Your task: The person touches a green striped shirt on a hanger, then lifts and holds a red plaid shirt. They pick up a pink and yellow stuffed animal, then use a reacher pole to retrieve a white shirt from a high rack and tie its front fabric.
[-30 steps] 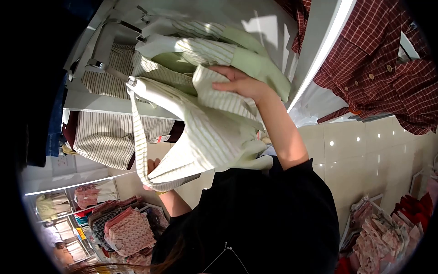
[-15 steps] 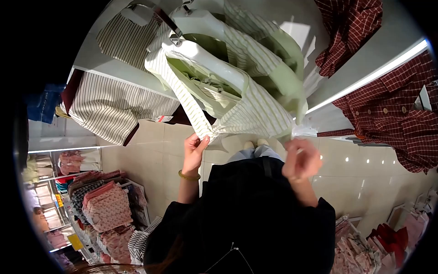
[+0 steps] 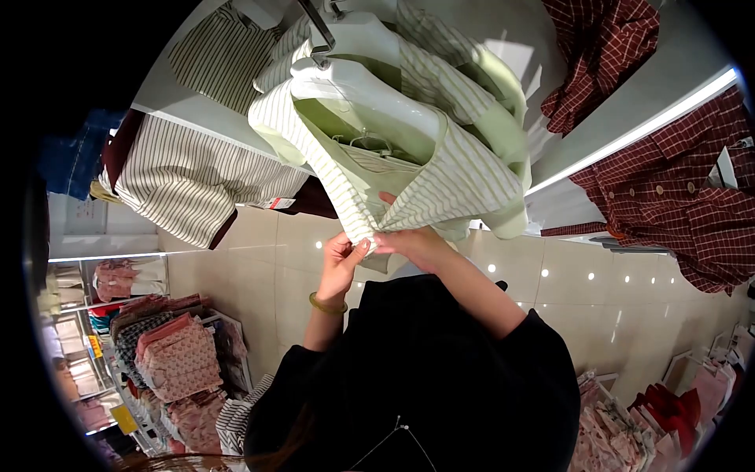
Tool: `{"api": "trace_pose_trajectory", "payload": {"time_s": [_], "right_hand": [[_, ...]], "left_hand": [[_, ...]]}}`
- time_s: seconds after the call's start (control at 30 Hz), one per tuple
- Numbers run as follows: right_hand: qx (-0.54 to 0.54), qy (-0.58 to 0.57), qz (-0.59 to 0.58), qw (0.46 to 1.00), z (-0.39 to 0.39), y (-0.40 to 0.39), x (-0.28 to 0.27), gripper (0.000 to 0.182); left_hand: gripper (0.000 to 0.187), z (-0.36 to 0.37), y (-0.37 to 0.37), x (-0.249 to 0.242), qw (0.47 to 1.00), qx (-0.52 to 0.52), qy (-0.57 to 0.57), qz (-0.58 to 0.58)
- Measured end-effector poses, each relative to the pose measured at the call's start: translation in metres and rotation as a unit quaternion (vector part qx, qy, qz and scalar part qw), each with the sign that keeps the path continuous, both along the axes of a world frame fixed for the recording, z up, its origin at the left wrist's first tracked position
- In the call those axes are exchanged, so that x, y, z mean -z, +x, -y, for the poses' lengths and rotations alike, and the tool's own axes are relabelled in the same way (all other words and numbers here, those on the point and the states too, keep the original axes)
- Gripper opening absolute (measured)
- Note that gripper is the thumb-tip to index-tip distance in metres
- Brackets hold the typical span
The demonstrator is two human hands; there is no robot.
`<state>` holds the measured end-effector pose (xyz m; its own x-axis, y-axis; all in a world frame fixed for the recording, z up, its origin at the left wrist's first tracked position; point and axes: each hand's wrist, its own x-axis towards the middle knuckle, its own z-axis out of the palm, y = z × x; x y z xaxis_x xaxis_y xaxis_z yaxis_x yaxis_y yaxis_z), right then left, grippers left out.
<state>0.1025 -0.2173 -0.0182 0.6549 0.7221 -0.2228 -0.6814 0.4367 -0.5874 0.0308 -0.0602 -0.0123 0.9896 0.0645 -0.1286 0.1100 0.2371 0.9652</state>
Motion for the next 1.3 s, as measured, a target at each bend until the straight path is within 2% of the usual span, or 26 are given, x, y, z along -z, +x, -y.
{"api": "trace_pose_trajectory", "payload": {"time_s": [0.07, 0.13, 0.17, 0.23, 0.27, 0.33, 0.37, 0.4, 0.43, 0.47, 0.53, 0.57, 0.6, 0.63, 0.67, 0.73, 0.8, 1.0, 1.07, 1.1, 1.13, 1.2, 1.27, 1.3], "right_hand": [[0.009, -0.009, -0.029, 1.000, -0.005, 0.007, 0.000, 0.052], [-0.037, -0.008, -0.099, 0.994, -0.008, 0.012, 0.003, 0.047], [-0.040, -0.008, -0.098, 0.994, -0.009, 0.011, 0.001, 0.047], [0.017, -0.015, -0.101, 0.995, -0.011, 0.007, -0.005, 0.035], [0.014, -0.017, -0.099, 0.995, -0.013, 0.005, -0.007, 0.035], [0.188, -0.010, -0.046, 0.981, -0.019, 0.000, -0.010, 0.027], [0.187, -0.011, -0.045, 0.981, -0.020, -0.001, -0.015, 0.027], [0.244, -0.003, -0.010, 0.970, -0.021, -0.001, -0.022, 0.027], [0.299, 0.006, 0.025, 0.954, -0.020, -0.001, -0.025, 0.027], [0.298, 0.006, 0.026, 0.954, -0.019, -0.001, -0.020, 0.027], [0.210, 0.024, 0.260, 0.942, -0.011, 0.001, -0.004, 0.031], [0.210, 0.023, 0.260, 0.942, -0.005, 0.005, -0.017, 0.031], [0.088, 0.004, 0.352, 0.932, 0.004, 0.011, -0.035, 0.037], [-0.037, -0.016, 0.435, 0.900, 0.010, 0.017, -0.048, 0.042], [-0.037, -0.016, 0.435, 0.900, 0.013, 0.022, -0.051, 0.042], [-0.136, -0.039, 0.597, 0.790, 0.018, 0.027, -0.054, 0.038], [-0.144, -0.059, 0.596, 0.787, 0.025, 0.027, -0.056, 0.038], [-0.186, -0.155, 0.593, 0.768, 0.036, 0.022, -0.057, 0.042], [-0.067, -0.133, 0.550, 0.822, 0.034, 0.015, -0.057, 0.043], [-0.092, -0.181, 0.509, 0.837, 0.036, 0.013, -0.064, 0.043], [-0.092, -0.182, 0.509, 0.837, 0.037, 0.012, -0.064, 0.043], [-0.063, -0.130, 0.462, 0.875, 0.037, 0.010, -0.061, 0.049], [-0.075, -0.110, 0.450, 0.883, 0.038, 0.010, -0.051, 0.054], [-0.013, -0.102, 0.424, 0.900, 0.037, 0.006, -0.047, 0.054]], "left_hand": [[0.020, 0.001, -0.001, 0.001, 1.000, -0.007, -0.004, -0.004], [0.020, 0.003, -0.002, 0.001, 1.000, -0.018, -0.008, -0.008], [0.020, 0.004, -0.002, -0.001, 1.000, -0.025, -0.005, -0.003], [0.020, 0.004, -0.003, -0.001, 0.999, -0.035, -0.004, 0.005], [0.017, 0.004, -0.004, -0.001, 0.999, -0.040, -0.002, -0.010], [0.015, 0.004, -0.005, 0.001, 0.999, -0.046, -0.001, -0.025], [0.014, 0.006, -0.004, 0.003, 0.996, -0.063, -0.044, -0.032], [0.015, 0.008, -0.003, 0.005, 0.992, -0.080, -0.087, -0.039], [0.015, 0.012, -0.002, 0.003, 0.992, -0.081, -0.087, -0.038], [0.015, 0.017, 0.000, -0.001, 0.989, -0.103, -0.094, -0.057], [0.015, 0.018, -0.001, 0.004, 0.984, -0.125, -0.101, -0.075], [0.014, 0.015, -0.003, 0.016, 0.988, -0.103, -0.104, -0.044], [0.014, 0.014, -0.005, 0.023, 0.991, -0.081, -0.107, -0.013], [0.014, 0.017, -0.004, 0.021, 0.991, -0.081, -0.107, -0.013], [0.014, 0.022, -0.002, 0.017, 0.989, -0.097, -0.112, -0.017], [0.015, 0.026, 0.002, 0.011, 0.986, -0.114, -0.117, -0.021], [0.017, 0.025, 0.007, 0.008, 0.993, -0.078, -0.082, -0.028], [0.020, 0.026, 0.012, 0.014, 0.993, -0.068, -0.099, -0.013], [0.020, 0.028, 0.013, 0.012, 0.992, -0.064, -0.113, -0.008], [0.021, 0.028, 0.013, 0.012, 0.992, -0.043, -0.121, 0.004], [0.023, 0.027, 0.012, 0.012, 0.991, -0.023, -0.129, 0.015], [0.026, 0.023, 0.010, 0.019, 0.989, 0.012, -0.149, 0.001], [0.027, 0.026, 0.012, 0.017, 0.987, 0.080, -0.142, 0.016], [0.027, 0.027, 0.012, 0.016, 0.986, 0.081, -0.142, 0.016]]}}
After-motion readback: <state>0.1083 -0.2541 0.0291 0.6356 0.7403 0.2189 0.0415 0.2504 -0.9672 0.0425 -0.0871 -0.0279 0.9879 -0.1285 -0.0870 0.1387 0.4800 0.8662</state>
